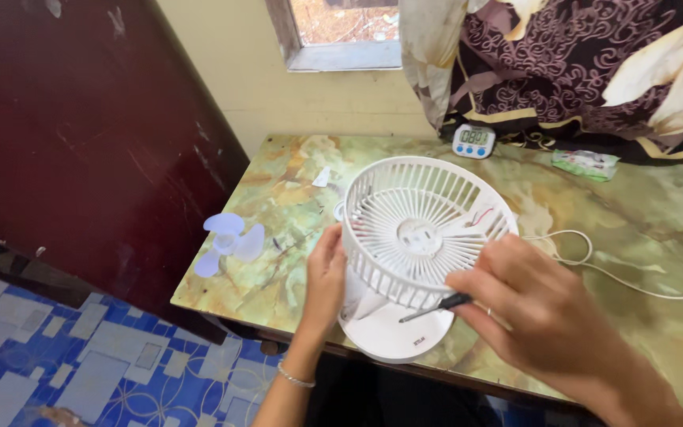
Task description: The person reassembles a small white electric fan on a table. They attach the fan blade to the motor hub, place the blade inside the front grille, and secure it with a central cap using a screwdriver. The fan remains on the table throughout the process.
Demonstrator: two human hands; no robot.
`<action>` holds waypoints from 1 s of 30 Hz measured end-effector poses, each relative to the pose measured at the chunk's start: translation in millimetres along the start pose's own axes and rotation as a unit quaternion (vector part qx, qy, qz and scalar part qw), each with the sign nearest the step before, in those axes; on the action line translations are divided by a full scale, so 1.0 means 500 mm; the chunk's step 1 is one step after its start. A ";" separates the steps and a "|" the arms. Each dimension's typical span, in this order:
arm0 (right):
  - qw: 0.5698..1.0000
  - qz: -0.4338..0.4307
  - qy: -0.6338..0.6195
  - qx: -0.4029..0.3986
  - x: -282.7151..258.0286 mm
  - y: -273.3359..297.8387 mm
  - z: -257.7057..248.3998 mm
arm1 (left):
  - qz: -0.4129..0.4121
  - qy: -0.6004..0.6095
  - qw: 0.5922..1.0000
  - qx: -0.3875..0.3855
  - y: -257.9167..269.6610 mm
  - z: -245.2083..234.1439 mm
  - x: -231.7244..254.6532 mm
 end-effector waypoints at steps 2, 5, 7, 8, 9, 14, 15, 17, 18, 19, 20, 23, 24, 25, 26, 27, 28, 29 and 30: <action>0.998 -0.042 0.029 -0.031 -0.014 0.012 0.027 | -0.015 0.038 0.999 0.011 0.002 -0.022 0.031; 0.991 -0.098 0.059 -0.069 -0.037 0.037 0.068 | -0.031 0.103 0.994 -0.020 0.007 -0.022 0.065; 0.992 -0.103 0.028 -0.070 -0.042 0.053 0.080 | -0.040 0.089 0.994 -0.042 0.017 -0.016 0.074; 0.994 -0.089 -0.012 -0.060 -0.039 0.061 0.078 | -0.035 0.094 0.993 -0.054 0.019 -0.014 0.075; 0.995 -0.072 -0.051 -0.050 -0.032 0.071 0.074 | -0.030 0.101 0.992 -0.067 0.022 -0.011 0.074; 0.939 0.322 -0.109 0.040 0.085 0.155 0.044 | -0.030 0.033 0.997 -0.060 0.044 -0.014 0.056; 0.905 0.409 -0.097 0.057 0.118 0.170 0.051 | -0.031 0.016 0.998 -0.049 0.052 -0.016 0.057; 0.870 0.491 -0.041 -0.021 0.175 0.199 0.076 | -0.048 -0.005 0.999 -0.019 0.070 -0.017 0.063; 0.847 0.529 -0.012 -0.056 0.202 0.212 0.089 | -0.064 -0.009 0.998 -0.001 0.089 -0.017 0.071; 0.851 0.521 -0.005 -0.063 0.222 0.222 0.103 | -0.078 -0.013 0.997 0.015 0.101 -0.018 0.078; 0.856 0.512 0.002 -0.069 0.238 0.234 0.115 | -0.074 -0.034 0.997 0.020 0.111 -0.018 0.084; 0.903 0.425 0.055 -0.034 0.268 0.260 0.142 | -0.061 -0.099 0.993 0.008 0.146 -0.019 0.096; 0.921 0.382 0.078 -0.014 0.271 0.267 0.145 | -0.049 -0.120 0.991 -0.010 0.153 -0.019 0.096; 0.924 0.373 0.084 -0.016 0.278 0.270 0.148 | -0.033 -0.142 0.989 -0.028 0.154 -0.019 0.097; 0.927 0.363 0.089 -0.019 0.282 0.271 0.149 | -0.036 -0.167 0.984 -0.044 0.157 -0.019 0.098; 0.930 0.353 0.095 -0.018 0.286 0.267 0.151 | -0.037 -0.192 0.979 -0.061 0.154 -0.022 0.099; 0.933 0.348 0.090 -0.012 0.285 0.262 0.154 | -0.038 -0.218 0.972 -0.078 0.151 -0.026 0.099; 0.936 0.343 0.085 -0.006 0.282 0.258 0.160 | -0.034 -0.207 0.974 -0.085 0.146 -0.033 0.097; 0.938 0.338 0.080 0.001 0.278 0.251 0.166 | -0.029 -0.196 0.976 -0.092 0.137 -0.043 0.092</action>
Point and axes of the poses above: each hand's wrist, its own y-axis away from the middle knuckle, its own z-axis out of the palm, x = y × z, the point moved 2 cm from there along -y, towards the middle knuckle, and after that the axes turned 11 degrees about z, right-handed, at the moved point
